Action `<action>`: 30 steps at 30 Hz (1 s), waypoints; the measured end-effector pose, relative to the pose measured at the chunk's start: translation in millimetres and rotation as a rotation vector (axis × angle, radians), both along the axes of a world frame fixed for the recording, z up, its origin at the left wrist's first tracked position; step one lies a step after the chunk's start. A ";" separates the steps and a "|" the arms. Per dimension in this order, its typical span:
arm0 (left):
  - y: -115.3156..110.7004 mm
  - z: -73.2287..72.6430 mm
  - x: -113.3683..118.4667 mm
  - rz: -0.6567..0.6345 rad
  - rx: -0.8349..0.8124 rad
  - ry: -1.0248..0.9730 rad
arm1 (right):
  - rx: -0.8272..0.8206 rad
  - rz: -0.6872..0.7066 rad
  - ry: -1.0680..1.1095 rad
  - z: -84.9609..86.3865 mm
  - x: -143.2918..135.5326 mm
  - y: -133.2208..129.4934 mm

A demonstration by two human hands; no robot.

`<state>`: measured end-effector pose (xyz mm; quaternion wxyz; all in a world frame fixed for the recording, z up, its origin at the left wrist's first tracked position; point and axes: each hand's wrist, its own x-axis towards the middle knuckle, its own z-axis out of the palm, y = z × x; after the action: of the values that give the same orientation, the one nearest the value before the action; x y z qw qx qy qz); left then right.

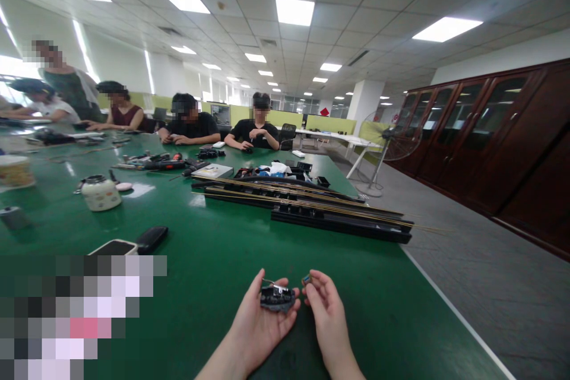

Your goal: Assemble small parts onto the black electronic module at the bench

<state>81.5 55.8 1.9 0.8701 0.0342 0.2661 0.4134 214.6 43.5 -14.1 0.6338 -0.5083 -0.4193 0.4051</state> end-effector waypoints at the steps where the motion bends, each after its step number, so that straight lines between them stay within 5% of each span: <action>1: 0.0 0.3 0.1 0.004 -0.001 0.001 | -0.001 0.002 0.002 0.2 -0.1 -0.2; 30: -0.4 0.3 -1.0 0.008 -0.009 -0.014 | 0.038 0.022 -0.006 -0.3 -2.2 -0.2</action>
<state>80.5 55.4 2.2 0.8705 0.0262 0.2620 0.4158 212.4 43.3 -14.4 0.6376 -0.4926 -0.4346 0.4024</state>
